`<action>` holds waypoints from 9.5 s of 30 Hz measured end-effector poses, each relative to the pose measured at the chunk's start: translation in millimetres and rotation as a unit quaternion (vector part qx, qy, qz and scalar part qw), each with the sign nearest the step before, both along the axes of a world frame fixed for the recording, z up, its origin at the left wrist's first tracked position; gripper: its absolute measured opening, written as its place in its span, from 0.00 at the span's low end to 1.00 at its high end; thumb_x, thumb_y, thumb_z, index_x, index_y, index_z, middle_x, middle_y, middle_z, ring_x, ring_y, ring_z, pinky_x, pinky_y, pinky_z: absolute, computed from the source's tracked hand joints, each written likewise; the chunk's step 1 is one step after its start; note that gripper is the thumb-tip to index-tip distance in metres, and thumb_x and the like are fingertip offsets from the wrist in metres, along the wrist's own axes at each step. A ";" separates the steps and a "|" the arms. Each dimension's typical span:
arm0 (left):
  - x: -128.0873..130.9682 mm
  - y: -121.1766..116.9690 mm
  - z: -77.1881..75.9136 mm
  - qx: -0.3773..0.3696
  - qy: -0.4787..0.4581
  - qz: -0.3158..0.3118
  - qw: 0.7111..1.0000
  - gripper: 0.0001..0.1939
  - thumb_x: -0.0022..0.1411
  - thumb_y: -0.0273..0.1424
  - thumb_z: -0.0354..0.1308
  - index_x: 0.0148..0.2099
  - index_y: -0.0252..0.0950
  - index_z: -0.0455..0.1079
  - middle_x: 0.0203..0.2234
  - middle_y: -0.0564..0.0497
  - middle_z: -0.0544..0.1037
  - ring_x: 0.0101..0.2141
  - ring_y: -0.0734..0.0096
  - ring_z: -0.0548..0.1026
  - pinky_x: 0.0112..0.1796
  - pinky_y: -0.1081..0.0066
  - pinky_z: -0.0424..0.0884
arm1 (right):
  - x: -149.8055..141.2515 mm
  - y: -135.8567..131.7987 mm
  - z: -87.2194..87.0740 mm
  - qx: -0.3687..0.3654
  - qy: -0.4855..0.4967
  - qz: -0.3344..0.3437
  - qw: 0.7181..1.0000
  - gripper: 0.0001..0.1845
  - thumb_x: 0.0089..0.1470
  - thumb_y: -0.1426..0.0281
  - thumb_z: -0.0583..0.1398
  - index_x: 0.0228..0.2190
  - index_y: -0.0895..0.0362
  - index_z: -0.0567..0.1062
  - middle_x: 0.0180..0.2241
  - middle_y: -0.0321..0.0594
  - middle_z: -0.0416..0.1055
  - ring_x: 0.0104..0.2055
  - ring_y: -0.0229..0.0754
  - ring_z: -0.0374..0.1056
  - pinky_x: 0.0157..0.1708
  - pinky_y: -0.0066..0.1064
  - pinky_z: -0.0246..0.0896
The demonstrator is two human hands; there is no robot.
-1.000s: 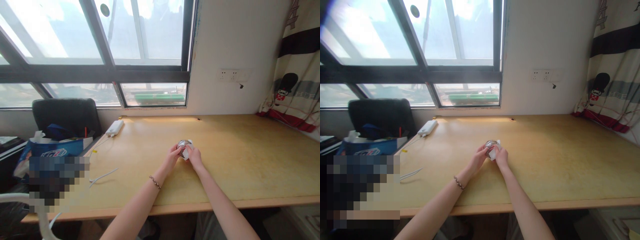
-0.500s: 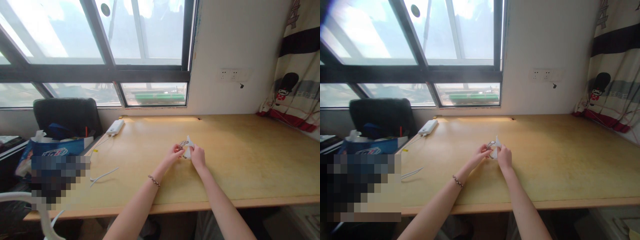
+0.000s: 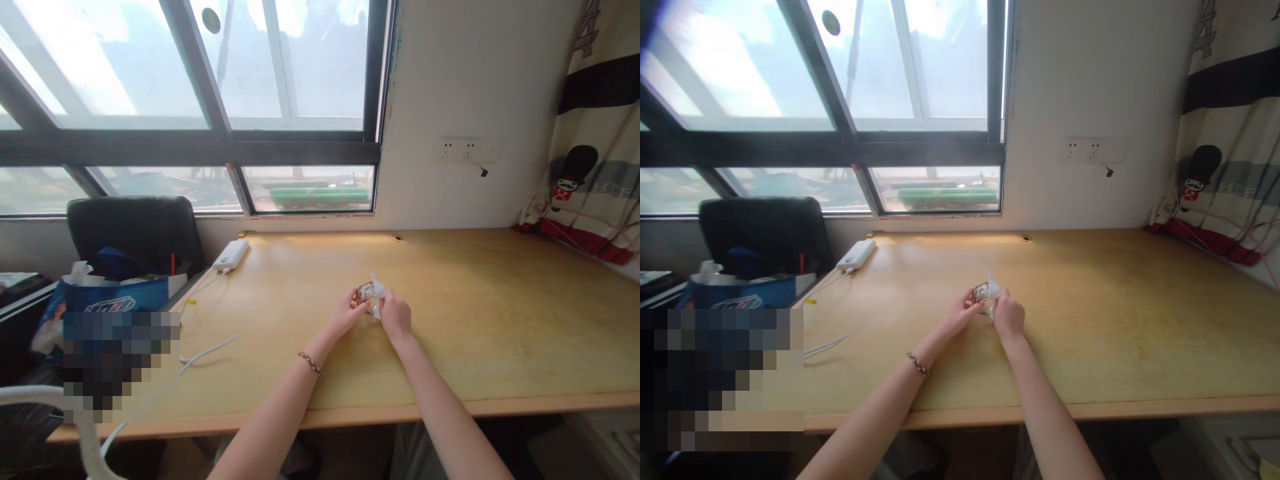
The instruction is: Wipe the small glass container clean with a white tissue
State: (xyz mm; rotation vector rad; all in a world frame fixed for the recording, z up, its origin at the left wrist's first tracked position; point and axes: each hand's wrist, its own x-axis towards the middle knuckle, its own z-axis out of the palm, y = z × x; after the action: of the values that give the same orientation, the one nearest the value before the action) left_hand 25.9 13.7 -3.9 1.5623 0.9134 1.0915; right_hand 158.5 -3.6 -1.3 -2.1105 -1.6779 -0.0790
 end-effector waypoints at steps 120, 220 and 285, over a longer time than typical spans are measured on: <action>7.7 -5.3 4.1 -0.156 -0.172 0.057 0.971 0.19 0.45 0.43 0.56 0.31 0.32 0.61 0.17 0.56 0.67 0.14 0.80 0.66 0.16 0.78 0.61 | -9.4 -9.0 11.8 0.216 0.136 0.242 0.936 0.13 0.46 0.69 0.55 0.37 0.57 0.71 0.36 0.45 0.62 0.43 0.49 0.54 0.45 0.43 0.53; -5.7 -2.6 8.9 -0.137 -0.043 0.157 0.977 0.20 0.47 0.46 0.54 0.18 0.34 0.59 0.03 0.59 0.55 0.05 0.83 0.53 0.09 0.78 0.44 | -12.6 -16.6 16.2 0.186 -0.006 0.297 0.937 0.17 0.56 0.65 0.42 0.28 0.56 0.68 0.24 0.38 0.67 0.28 0.38 0.64 0.56 0.43 0.35; -2.0 -3.6 6.5 -0.086 -0.088 0.113 0.986 0.16 0.45 0.40 0.58 0.29 0.31 0.63 0.17 0.51 0.72 0.16 0.76 0.70 0.17 0.77 0.64 | -5.7 3.1 -4.3 0.092 0.427 0.206 0.876 0.21 0.54 0.59 0.44 0.39 0.52 0.71 0.42 0.38 0.69 0.47 0.42 0.62 0.47 0.36 0.52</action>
State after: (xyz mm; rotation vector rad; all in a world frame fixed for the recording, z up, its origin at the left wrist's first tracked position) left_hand 23.9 10.1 2.6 1.2227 1.0523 1.2523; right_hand 152.8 -0.5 -5.7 -1.2783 -1.4144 0.6949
